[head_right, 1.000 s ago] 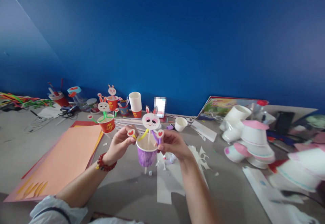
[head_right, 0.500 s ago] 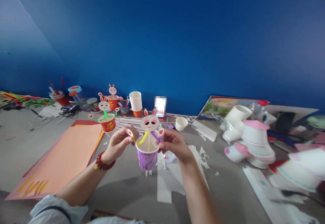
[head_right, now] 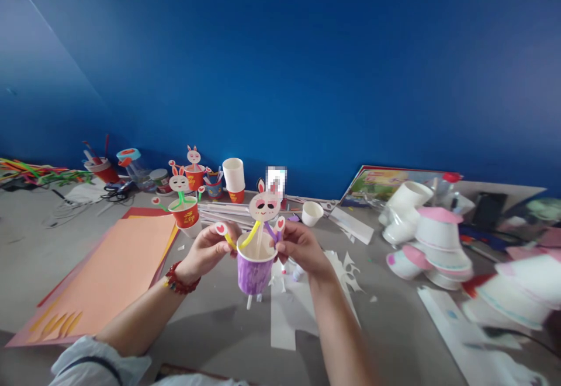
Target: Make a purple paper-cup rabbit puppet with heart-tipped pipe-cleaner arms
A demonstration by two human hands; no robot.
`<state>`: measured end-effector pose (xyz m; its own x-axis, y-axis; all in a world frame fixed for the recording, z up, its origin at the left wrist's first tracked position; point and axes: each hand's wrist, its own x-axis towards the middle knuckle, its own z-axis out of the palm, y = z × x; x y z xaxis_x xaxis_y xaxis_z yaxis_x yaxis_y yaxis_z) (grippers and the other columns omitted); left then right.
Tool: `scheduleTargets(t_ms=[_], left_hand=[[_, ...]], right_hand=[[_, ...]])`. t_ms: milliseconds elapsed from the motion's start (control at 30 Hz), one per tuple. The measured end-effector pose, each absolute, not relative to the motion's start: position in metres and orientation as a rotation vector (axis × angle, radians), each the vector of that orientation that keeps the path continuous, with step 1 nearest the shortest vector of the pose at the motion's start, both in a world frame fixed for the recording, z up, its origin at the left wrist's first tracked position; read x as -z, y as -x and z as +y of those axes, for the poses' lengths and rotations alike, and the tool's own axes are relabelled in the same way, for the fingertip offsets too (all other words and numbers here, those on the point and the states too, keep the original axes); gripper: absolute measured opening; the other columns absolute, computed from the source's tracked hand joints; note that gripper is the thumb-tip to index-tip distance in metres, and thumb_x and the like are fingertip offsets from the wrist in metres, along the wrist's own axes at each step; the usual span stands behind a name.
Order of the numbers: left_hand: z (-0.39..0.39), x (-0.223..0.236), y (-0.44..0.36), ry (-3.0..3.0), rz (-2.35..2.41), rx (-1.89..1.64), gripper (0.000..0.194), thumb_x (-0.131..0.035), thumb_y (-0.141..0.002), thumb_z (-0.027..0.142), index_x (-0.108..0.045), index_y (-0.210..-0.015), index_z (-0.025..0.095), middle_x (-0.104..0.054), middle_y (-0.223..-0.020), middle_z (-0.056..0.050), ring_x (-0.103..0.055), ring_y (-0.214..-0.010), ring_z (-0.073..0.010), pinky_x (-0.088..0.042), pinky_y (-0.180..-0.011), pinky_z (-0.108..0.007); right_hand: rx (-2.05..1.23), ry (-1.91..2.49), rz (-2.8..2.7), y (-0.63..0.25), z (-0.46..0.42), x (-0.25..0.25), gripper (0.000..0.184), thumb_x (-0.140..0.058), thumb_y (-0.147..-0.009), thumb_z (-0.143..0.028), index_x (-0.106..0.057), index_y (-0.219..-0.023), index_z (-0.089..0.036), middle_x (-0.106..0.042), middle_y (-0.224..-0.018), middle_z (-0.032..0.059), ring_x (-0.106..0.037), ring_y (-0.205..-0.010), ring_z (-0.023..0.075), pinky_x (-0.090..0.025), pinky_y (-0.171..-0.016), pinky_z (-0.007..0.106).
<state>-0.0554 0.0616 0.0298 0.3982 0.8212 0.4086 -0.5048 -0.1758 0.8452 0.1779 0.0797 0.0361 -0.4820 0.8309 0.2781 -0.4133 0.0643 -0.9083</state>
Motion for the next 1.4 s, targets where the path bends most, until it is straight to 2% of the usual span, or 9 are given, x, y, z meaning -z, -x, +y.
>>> scheduleTargets(t_ms=[133,367,567,800,967,1133,1400], left_hand=[[0.062,-0.030,0.056,-1.253,0.315,-1.215,0.014,-0.076,-0.082,0.026,-0.070,-0.085,0.015,-0.062,-0.078,-0.003,-0.060,-0.065,-0.0113,-0.050,-0.060,-0.022],[0.061,-0.027,0.051,-1.128,0.288,-1.200,0.023,-0.079,-0.077,0.031,-0.065,-0.075,0.014,-0.058,-0.062,0.000,-0.055,-0.052,-0.0095,-0.046,-0.051,-0.020],[0.063,-0.023,0.051,-1.064,0.326,-1.179,0.027,-0.077,-0.080,0.038,-0.068,-0.079,0.013,-0.061,-0.069,-0.003,-0.056,-0.055,-0.0102,-0.046,-0.052,-0.022],[0.060,-0.026,0.047,-1.045,0.362,-1.250,0.026,-0.078,-0.078,0.037,-0.068,-0.073,0.013,-0.058,-0.066,-0.002,-0.055,-0.057,-0.0112,-0.046,-0.053,-0.022],[0.059,-0.024,0.046,-1.023,0.412,-1.254,0.024,-0.075,-0.080,0.037,-0.069,-0.080,0.013,-0.059,-0.073,-0.003,-0.054,-0.061,-0.0112,-0.044,-0.055,-0.022],[0.060,-0.025,0.046,-1.069,0.453,-1.323,0.027,-0.074,-0.080,0.040,-0.068,-0.081,0.014,-0.060,-0.071,-0.003,-0.053,-0.062,-0.0127,-0.044,-0.059,-0.026],[0.059,-0.031,0.044,-1.082,0.489,-1.405,0.025,-0.077,-0.078,0.036,-0.066,-0.082,0.014,-0.063,-0.071,-0.002,-0.055,-0.060,-0.0112,-0.045,-0.056,-0.023]], right_hand=[[-1.590,0.474,-1.393,-0.177,0.078,-0.039,0.031,-0.084,-0.071,-0.044,-0.072,-0.076,-0.015,-0.062,-0.056,-0.0010,-0.048,-0.040,0.0064,-0.036,-0.036,0.016],[-1.646,0.458,-1.405,-0.175,0.080,-0.035,0.032,-0.084,-0.071,-0.044,-0.072,-0.076,-0.015,-0.062,-0.056,-0.0012,-0.048,-0.038,0.0064,-0.035,-0.034,0.016],[-1.633,0.474,-1.363,-0.176,0.081,-0.034,0.032,-0.085,-0.069,-0.043,-0.071,-0.073,-0.015,-0.060,-0.055,-0.0023,-0.045,-0.037,0.0053,-0.035,-0.035,0.016],[-1.626,0.496,-1.405,-0.177,0.081,-0.032,0.035,-0.085,-0.068,-0.046,-0.071,-0.076,-0.015,-0.063,-0.057,-0.0011,-0.048,-0.038,0.0062,-0.036,-0.035,0.016],[-1.623,0.488,-1.372,-0.178,0.082,-0.034,0.032,-0.085,-0.068,-0.043,-0.071,-0.075,-0.015,-0.064,-0.057,-0.0007,-0.048,-0.038,0.0070,-0.035,-0.036,0.017],[-1.593,0.504,-1.387,-0.180,0.083,-0.037,0.033,-0.084,-0.069,-0.046,-0.070,-0.073,-0.016,-0.061,-0.055,-0.0013,-0.048,-0.039,0.0080,-0.036,-0.036,0.019],[-1.597,0.486,-1.426,-0.181,0.085,-0.032,0.029,-0.083,-0.073,-0.042,-0.071,-0.077,-0.015,-0.063,-0.056,-0.0005,-0.049,-0.039,0.0074,-0.037,-0.037,0.018]])
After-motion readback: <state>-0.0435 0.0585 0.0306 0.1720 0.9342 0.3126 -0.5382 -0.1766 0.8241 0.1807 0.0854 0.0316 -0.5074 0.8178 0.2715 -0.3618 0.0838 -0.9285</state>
